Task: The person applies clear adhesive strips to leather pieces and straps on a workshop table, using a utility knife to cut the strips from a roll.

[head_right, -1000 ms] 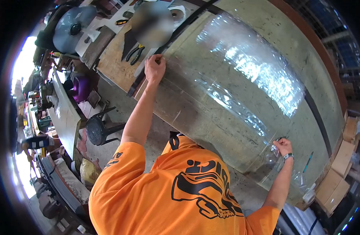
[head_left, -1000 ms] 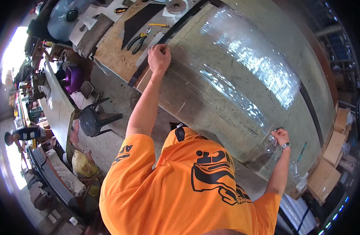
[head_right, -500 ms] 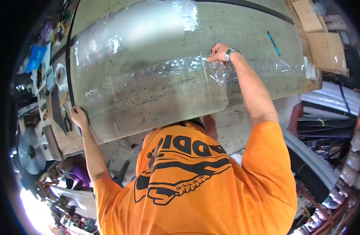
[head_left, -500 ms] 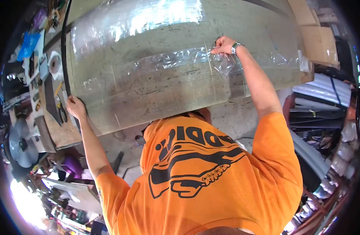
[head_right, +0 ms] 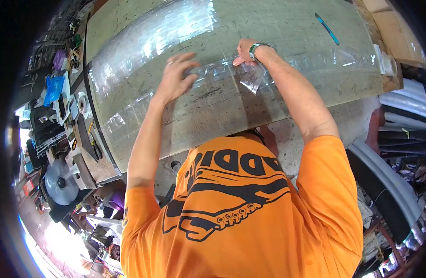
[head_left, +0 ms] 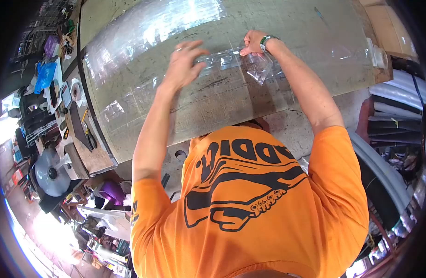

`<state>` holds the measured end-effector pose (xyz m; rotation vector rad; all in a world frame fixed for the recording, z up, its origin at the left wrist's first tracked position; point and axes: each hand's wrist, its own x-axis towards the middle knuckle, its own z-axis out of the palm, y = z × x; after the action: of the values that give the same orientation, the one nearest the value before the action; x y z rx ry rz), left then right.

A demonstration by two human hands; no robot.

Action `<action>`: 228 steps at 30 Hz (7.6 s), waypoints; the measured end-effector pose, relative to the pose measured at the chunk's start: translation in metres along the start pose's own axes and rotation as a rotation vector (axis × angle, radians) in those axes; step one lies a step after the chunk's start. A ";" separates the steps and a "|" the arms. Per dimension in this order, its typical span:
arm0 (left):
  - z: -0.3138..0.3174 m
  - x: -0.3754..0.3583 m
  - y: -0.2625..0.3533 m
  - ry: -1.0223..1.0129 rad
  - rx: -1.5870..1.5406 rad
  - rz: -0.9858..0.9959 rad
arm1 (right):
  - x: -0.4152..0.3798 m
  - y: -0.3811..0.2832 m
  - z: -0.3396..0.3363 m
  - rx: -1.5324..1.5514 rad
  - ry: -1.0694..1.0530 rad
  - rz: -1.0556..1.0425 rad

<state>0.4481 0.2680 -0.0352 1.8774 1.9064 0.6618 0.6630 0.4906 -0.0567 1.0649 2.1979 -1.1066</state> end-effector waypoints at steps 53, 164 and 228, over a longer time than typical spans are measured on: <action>0.014 0.066 0.004 -0.492 0.091 -0.021 | -0.101 0.126 -0.088 0.449 1.006 -0.026; -0.111 -0.127 -0.102 -0.250 -0.824 -0.438 | -0.100 -0.063 -0.052 0.740 0.430 -0.403; 0.056 -0.005 0.075 0.029 -0.116 0.102 | -0.090 0.151 0.013 -0.130 1.219 0.207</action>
<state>0.5411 0.2665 -0.0379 1.9108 1.7594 0.8177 0.8380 0.4976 -0.0737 2.2098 2.7881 -0.1277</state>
